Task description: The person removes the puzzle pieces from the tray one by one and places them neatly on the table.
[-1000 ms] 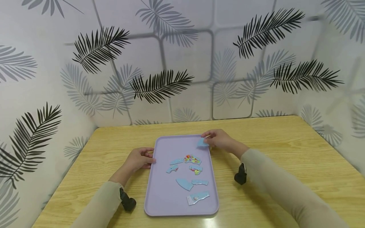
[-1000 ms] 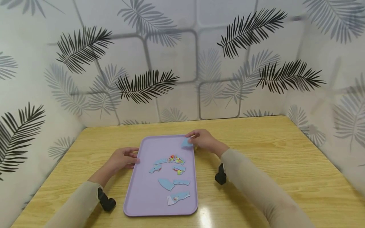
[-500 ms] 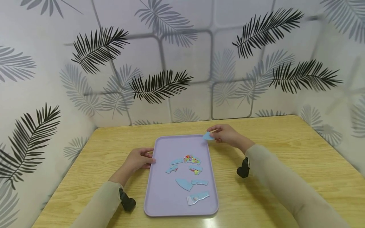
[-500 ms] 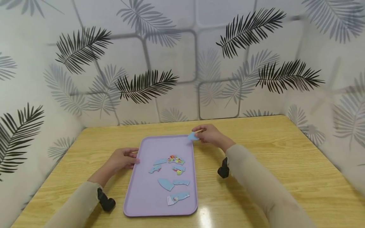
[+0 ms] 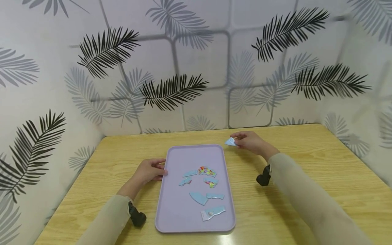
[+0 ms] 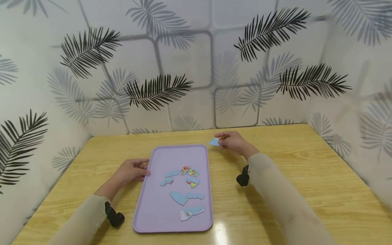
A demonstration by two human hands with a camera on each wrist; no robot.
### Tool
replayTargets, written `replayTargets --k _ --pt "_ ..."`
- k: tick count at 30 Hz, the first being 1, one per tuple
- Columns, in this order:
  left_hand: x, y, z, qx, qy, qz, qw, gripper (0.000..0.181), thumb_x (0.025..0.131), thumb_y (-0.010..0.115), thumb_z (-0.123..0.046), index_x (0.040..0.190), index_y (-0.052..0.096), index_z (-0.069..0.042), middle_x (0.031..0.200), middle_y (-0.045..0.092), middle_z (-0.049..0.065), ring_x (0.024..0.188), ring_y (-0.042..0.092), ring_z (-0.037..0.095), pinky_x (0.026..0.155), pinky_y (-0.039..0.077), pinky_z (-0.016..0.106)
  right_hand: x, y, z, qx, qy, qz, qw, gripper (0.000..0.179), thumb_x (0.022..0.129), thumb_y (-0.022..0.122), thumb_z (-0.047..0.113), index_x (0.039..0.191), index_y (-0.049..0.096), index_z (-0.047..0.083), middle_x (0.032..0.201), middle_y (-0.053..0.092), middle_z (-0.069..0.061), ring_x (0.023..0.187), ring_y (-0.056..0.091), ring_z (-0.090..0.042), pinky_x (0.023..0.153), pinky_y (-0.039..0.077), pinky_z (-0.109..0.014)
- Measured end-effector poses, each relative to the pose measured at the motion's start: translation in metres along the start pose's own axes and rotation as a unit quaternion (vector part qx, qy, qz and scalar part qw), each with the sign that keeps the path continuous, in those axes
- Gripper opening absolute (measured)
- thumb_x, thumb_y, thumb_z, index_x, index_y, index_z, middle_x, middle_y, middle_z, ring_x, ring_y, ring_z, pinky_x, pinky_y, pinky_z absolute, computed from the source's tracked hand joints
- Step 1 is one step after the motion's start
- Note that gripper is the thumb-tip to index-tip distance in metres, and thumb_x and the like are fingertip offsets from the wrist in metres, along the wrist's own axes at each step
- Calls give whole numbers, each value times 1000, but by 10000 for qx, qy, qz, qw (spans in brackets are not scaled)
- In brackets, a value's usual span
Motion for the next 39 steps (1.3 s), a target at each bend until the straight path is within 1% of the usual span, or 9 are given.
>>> replayTargets --k 3,8,10,13,17,24,27,33,39 --pt "0 0 -1 33 11 4 10000 53 83 74 2 133 57 1 98 62 12 73 62 16 65 57 30 3 -6 -1 -100 45 -45 9999 40 98 49 -4 138 46 -8 117 50 -15 94 53 -16 93 49 -36" --pt "1 -1 -2 51 21 -9 10000 52 83 75 2 133 58 1 98 63 12 73 63 16 65 57 30 9 -11 3 -218 73 -101 9997 40 99 51 -2 138 47 -8 109 51 -12 93 53 -23 87 48 -36" --pt "2 -1 -2 59 33 -6 10000 52 83 74 2 133 58 1 98 63 12 73 63 16 66 57 30 12 -12 3 -195 98 -126 9997 39 98 51 -2 137 47 -8 108 51 -11 93 53 -24 87 48 -36" --pt "3 -2 -1 58 24 -25 10000 52 83 74 2 133 58 1 98 64 12 73 64 15 65 57 29 16 -13 2 -131 130 -129 9997 40 98 50 -3 138 47 -8 109 52 -10 93 52 -21 90 47 -37" --pt "4 -2 -2 98 32 -24 9999 52 83 74 2 133 58 1 98 64 12 73 64 15 65 57 29 20 -16 -1 -134 234 -244 9993 39 98 51 -2 137 48 -7 111 53 -10 92 52 -17 92 47 -36" --pt "4 -1 -3 138 55 1 9999 52 83 74 1 133 58 1 98 64 12 73 64 15 66 57 30 25 -22 -7 -203 365 -371 9984 38 99 51 -1 137 50 -7 118 53 -14 96 51 -18 97 46 -37" --pt "5 -1 -3 160 59 -4 9999 52 84 74 1 133 58 2 99 64 12 73 64 15 66 57 30 28 -24 -10 -284 403 -423 9979 37 99 51 0 136 51 -6 123 52 -16 93 52 -18 92 48 -33" --pt "5 -1 -1 141 36 -34 9999 51 83 75 1 132 59 1 98 63 12 72 63 15 66 57 29 31 -26 -14 -338 521 -694 9957 35 98 54 0 132 54 -7 131 52 -19 82 54 -12 78 50 -25" --pt "3 -1 2 50 -10 -39 10000 52 82 75 3 131 59 2 98 62 13 71 63 15 65 57 29 31 -27 -17 -386 629 -838 9937 33 98 53 1 131 56 -5 128 54 -18 82 55 -12 77 50 -24"
Point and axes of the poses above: each hand's wrist, its own x-axis towards the middle knuckle, its own y-axis out of the palm, z = x × y, the point moved 10 cm from there along x, towards the middle knuckle
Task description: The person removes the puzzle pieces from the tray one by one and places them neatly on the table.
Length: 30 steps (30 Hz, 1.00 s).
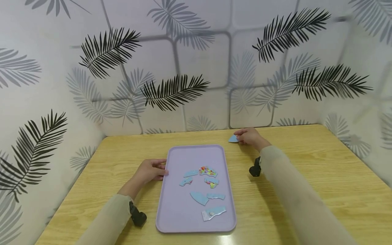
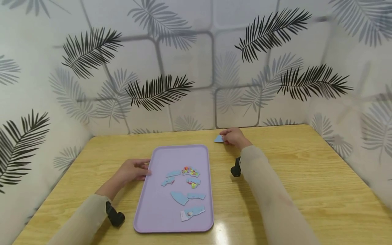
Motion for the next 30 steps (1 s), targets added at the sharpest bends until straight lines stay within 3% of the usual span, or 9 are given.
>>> replayTargets --k 7,18,30 --pt "0 0 1 12 -41 -45 10000 51 82 74 3 131 60 0 97 63 12 71 62 15 66 57 29 1 -2 -3 -25 -26 -119 9999 33 98 53 1 130 56 -5 129 53 -18 77 53 -11 74 50 -23" --pt "-1 2 0 -38 -20 44 10000 52 83 74 2 132 58 2 98 63 12 72 63 15 66 57 30 6 -8 -8 58 54 -455 9989 33 95 59 1 127 59 -4 105 60 -8 72 54 -9 67 50 -19" --pt "-2 2 -1 -16 7 55 10000 50 84 73 3 131 59 2 98 63 13 73 63 16 68 58 31 7 -11 -8 -209 -17 -472 9987 34 96 56 2 130 57 -6 128 56 -19 79 55 -8 70 48 -19"
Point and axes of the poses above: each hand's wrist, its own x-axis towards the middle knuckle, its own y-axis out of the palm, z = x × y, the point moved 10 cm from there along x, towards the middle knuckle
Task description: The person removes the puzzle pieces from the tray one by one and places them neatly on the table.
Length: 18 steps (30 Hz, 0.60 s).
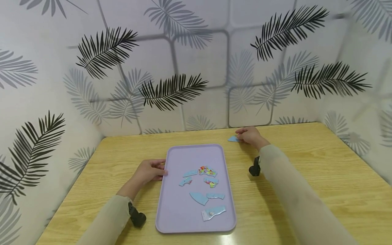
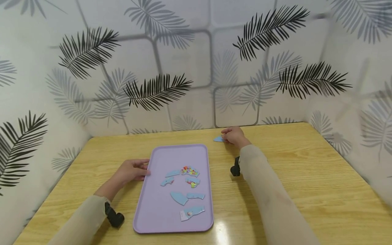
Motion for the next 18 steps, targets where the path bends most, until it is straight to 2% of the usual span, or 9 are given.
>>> replayTargets --k 11,18 --pt "-1 0 0 33 -37 -36 10000 50 83 74 3 131 59 2 98 64 12 73 63 15 66 57 30 -6 -3 -1 -23 48 81 10000 36 98 55 4 133 55 -4 132 53 -19 85 56 -11 72 47 -22" --pt "-1 0 -2 138 25 -44 9999 50 84 73 2 132 58 2 99 63 12 72 62 14 65 57 29 -17 -1 8 169 -253 298 9991 38 97 54 1 134 51 -9 131 52 -23 87 57 -16 81 49 -29"
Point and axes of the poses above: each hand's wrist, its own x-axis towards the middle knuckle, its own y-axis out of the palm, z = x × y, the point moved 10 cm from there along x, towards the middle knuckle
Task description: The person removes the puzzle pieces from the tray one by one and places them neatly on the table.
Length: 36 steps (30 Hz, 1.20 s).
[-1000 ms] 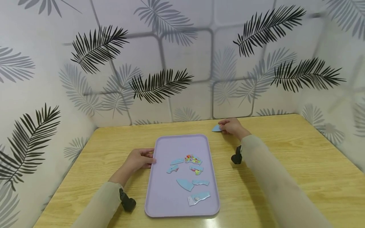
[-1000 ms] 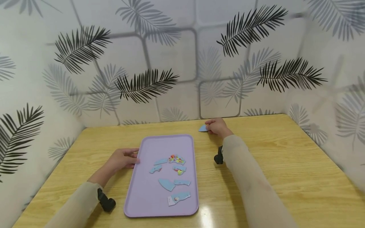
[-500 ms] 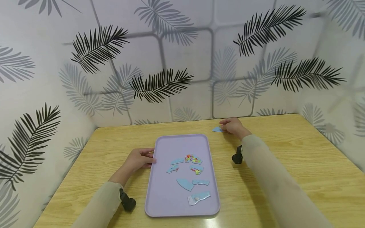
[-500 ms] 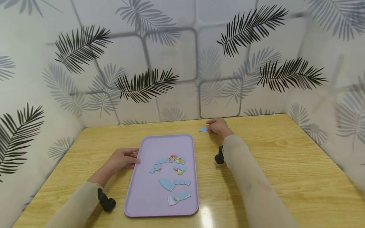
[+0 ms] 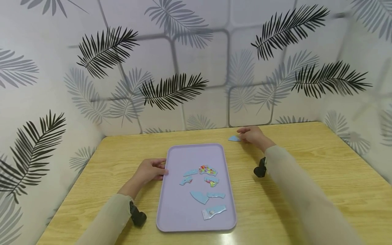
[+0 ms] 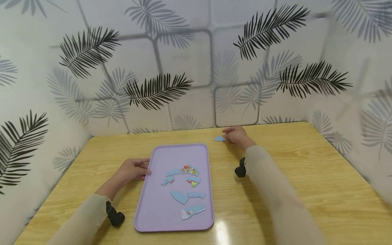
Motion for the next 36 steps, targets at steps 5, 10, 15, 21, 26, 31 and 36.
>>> replayTargets --k 5,10,15,21,26,31,36 --pt "1 1 1 -40 44 20 10000 50 84 72 3 132 57 3 99 63 13 72 62 15 64 57 29 -7 8 6 81 -145 229 9996 39 98 54 1 135 49 -10 131 51 -25 97 56 -23 91 48 -37" --pt "-1 2 1 -38 31 43 10000 51 84 73 3 133 57 2 99 63 12 73 62 15 64 57 29 -15 14 8 -117 -204 353 9991 37 98 55 4 134 52 -7 123 54 -20 102 55 -27 90 49 -36" --pt "0 3 0 -3 58 71 10000 51 84 73 3 133 57 2 99 63 12 72 62 14 64 57 29 -25 25 12 -117 -342 540 9979 37 97 55 3 132 53 -7 122 53 -20 107 53 -30 93 48 -39" --pt "1 2 1 -7 102 61 9999 52 84 73 4 133 57 3 96 62 11 71 62 14 63 57 28 -33 37 15 -138 -447 664 9967 37 97 58 7 132 55 -6 119 54 -18 104 54 -26 92 49 -37" --pt "1 2 0 -39 127 99 9999 53 84 73 4 134 56 3 93 61 10 70 60 13 62 56 27 -40 46 17 0 -402 725 9966 37 97 59 6 132 54 -6 113 56 -15 99 55 -24 90 51 -37" --pt "2 2 1 -55 158 127 9998 53 84 72 4 134 55 3 92 61 10 70 60 13 61 56 26 -48 54 21 129 -402 764 9962 35 96 60 5 130 56 -5 111 57 -13 95 55 -23 87 51 -36" --pt "2 2 2 -53 185 142 9997 53 85 71 4 135 54 3 93 59 10 71 60 14 62 56 27 -59 66 29 165 -520 895 9945 36 94 62 5 128 57 -5 111 57 -14 95 55 -23 88 51 -38"
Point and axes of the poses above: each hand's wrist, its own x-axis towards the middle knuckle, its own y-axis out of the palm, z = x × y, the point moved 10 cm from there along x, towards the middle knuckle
